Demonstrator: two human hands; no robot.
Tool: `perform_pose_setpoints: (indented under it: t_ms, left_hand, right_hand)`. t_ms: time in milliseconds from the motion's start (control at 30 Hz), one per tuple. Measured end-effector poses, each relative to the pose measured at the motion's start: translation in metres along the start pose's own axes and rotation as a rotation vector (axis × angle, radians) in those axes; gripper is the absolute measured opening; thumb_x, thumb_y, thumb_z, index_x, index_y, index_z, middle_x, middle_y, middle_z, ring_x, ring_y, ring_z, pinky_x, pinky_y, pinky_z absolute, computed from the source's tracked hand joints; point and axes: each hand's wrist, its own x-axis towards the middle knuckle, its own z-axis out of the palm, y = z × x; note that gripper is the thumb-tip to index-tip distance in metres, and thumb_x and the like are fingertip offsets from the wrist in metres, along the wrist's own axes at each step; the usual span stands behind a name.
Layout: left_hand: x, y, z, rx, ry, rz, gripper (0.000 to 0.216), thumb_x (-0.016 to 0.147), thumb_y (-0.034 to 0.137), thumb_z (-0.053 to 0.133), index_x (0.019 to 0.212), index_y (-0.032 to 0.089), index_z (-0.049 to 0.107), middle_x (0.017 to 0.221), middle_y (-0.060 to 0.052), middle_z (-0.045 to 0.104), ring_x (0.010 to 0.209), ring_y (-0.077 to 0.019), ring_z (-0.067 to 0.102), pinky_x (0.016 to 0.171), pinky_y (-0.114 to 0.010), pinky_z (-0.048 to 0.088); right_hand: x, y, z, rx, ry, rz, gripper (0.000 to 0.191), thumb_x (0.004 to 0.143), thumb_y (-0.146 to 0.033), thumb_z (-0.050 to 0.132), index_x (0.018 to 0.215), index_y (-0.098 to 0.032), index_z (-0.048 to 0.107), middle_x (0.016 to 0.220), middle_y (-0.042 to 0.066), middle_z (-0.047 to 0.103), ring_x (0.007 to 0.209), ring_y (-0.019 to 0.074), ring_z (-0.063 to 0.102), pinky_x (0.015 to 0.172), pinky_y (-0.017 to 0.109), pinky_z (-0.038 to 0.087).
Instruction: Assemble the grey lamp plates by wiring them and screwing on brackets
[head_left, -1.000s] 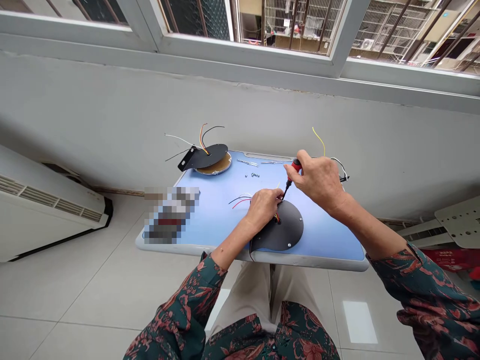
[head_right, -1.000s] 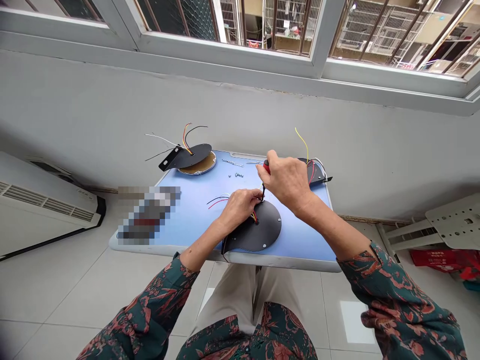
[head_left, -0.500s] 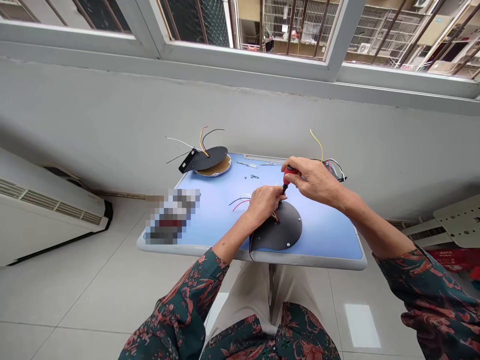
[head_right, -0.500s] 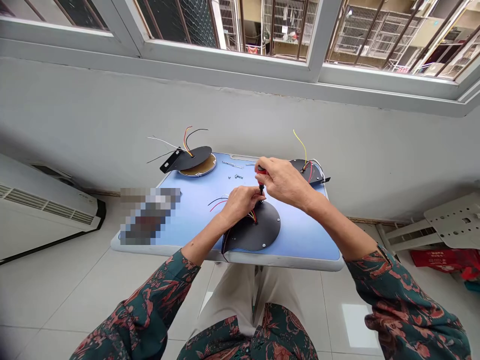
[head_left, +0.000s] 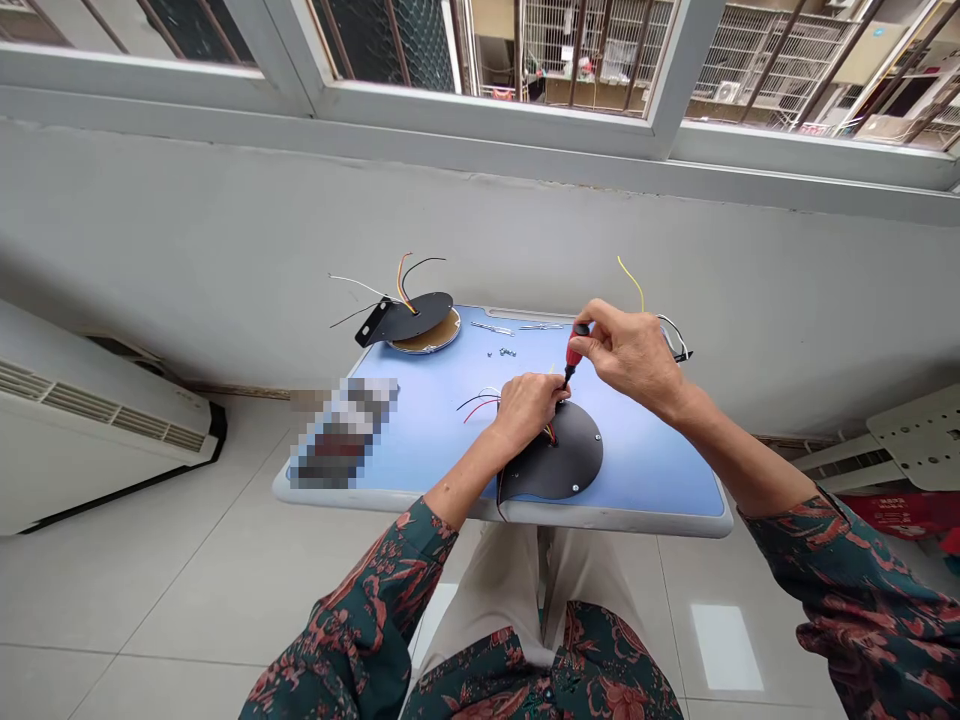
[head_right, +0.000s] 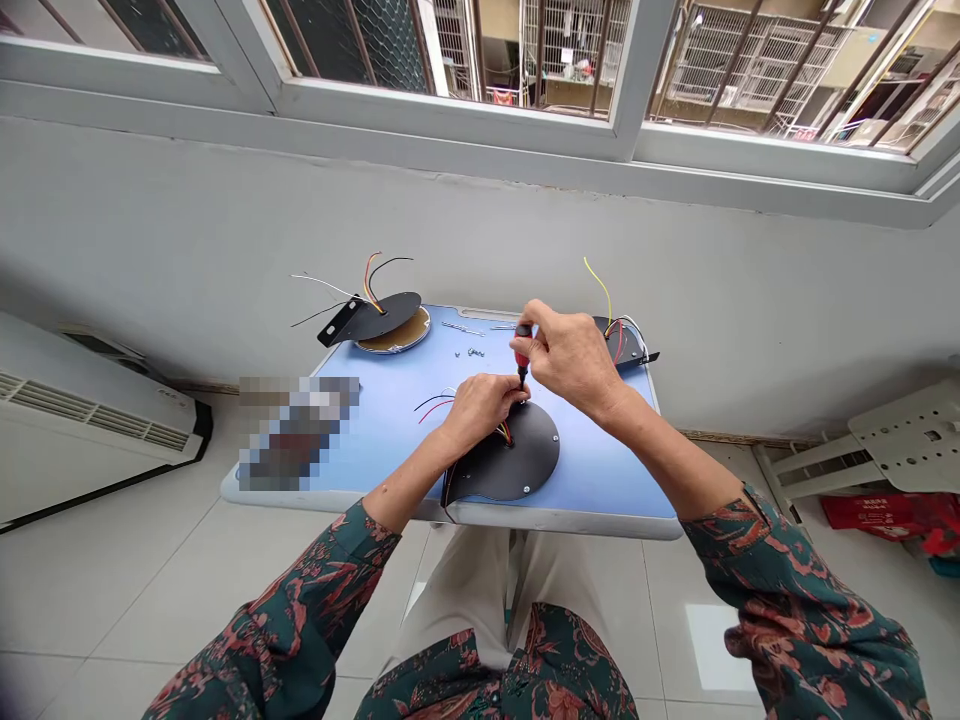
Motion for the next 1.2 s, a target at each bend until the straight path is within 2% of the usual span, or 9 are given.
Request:
perform_pose_setpoints:
  t_ms: [167,367,567,667,733,833,900,1033,1200]
  left_hand:
    - [-0.001,-0.001,0.001,0.003,0.002,0.002,0.023,0.101,0.032,0.053,0.105,0.026,0.076,0.101,-0.007,0.079,0.097,-0.0253,0.071,0.077,-0.031,0.045]
    - [0.000,-0.001,0.004,0.002,-0.011,0.006,0.025,0.100,0.030,0.052,0.108,0.024,0.075,0.103,-0.010,0.078,0.098,-0.0269,0.071,0.079,-0.033,0.047]
    - [0.002,0.002,0.007,0.003,-0.016,0.012,0.027,0.100,0.029,0.049,0.107,0.027,0.075,0.103,-0.008,0.077,0.100,-0.0246,0.071,0.079,-0.031,0.048]
    - [0.003,0.002,0.007,-0.006,-0.028,0.026,0.026,0.100,0.030,0.049,0.107,0.027,0.074,0.102,-0.008,0.077,0.099,-0.0245,0.071,0.077,-0.031,0.048]
    - [0.004,0.001,0.006,-0.015,-0.035,0.040,0.026,0.100,0.030,0.049,0.108,0.026,0.074,0.101,-0.008,0.077,0.099,-0.0251,0.071,0.075,-0.032,0.048]
    - [0.004,-0.001,0.004,-0.028,-0.041,0.061,0.025,0.099,0.027,0.050,0.109,0.026,0.072,0.100,-0.007,0.077,0.100,-0.0248,0.071,0.073,-0.031,0.048]
    - [0.004,-0.001,0.004,-0.033,-0.053,0.077,0.025,0.097,0.024,0.050,0.109,0.026,0.071,0.098,-0.007,0.076,0.099,-0.0243,0.071,0.072,-0.031,0.048]
    - [0.004,-0.001,0.004,-0.014,-0.071,0.108,0.026,0.095,0.019,0.050,0.109,0.024,0.070,0.096,-0.008,0.076,0.095,-0.0246,0.071,0.071,-0.033,0.049]
    - [0.004,-0.001,0.003,-0.003,-0.070,0.117,0.026,0.097,0.020,0.048,0.109,0.023,0.071,0.096,-0.008,0.075,0.096,-0.0249,0.071,0.069,-0.033,0.049]
  right_hand:
    - [0.006,-0.006,0.006,-0.284,0.102,0.103,0.015,0.086,-0.034,0.060,0.077,-0.022,0.059,0.061,-0.003,0.059,0.056,0.0132,0.045,0.058,0.028,0.027]
    - [0.009,0.000,-0.003,-0.005,-0.109,-0.067,0.009,0.085,-0.027,0.057,0.081,-0.023,0.063,0.062,-0.005,0.058,0.060,0.0125,0.049,0.062,0.026,0.033]
    - [-0.001,0.009,0.022,-0.348,0.274,0.053,0.027,0.086,-0.043,0.057,0.069,-0.024,0.048,0.054,-0.002,0.048,0.050,0.0142,0.037,0.056,0.030,0.024]
    - [-0.003,0.011,0.027,-0.411,0.331,0.078,0.034,0.088,-0.050,0.055,0.068,-0.025,0.046,0.052,-0.001,0.047,0.048,0.0155,0.034,0.054,0.032,0.022]
    - [-0.002,0.014,0.023,-0.305,0.245,0.060,0.031,0.088,-0.053,0.054,0.076,-0.025,0.054,0.057,0.001,0.056,0.049,0.0171,0.041,0.054,0.032,0.027]
    - [0.001,0.018,0.009,-0.041,-0.028,0.081,0.030,0.086,-0.058,0.053,0.093,-0.031,0.065,0.066,0.000,0.065,0.047,0.0185,0.050,0.054,0.034,0.037]
    - [0.003,0.018,0.002,0.017,-0.135,0.107,0.033,0.082,-0.065,0.055,0.089,-0.035,0.067,0.064,0.000,0.064,0.044,0.0189,0.050,0.053,0.037,0.039]
    - [0.002,0.012,0.005,-0.117,0.059,0.132,0.038,0.080,-0.069,0.057,0.067,-0.035,0.047,0.058,0.003,0.056,0.047,0.0226,0.046,0.056,0.042,0.035]
    - [-0.004,0.005,0.024,-0.266,0.305,0.133,0.048,0.084,-0.071,0.048,0.066,-0.031,0.028,0.053,0.003,0.046,0.048,0.0226,0.033,0.054,0.040,0.027]
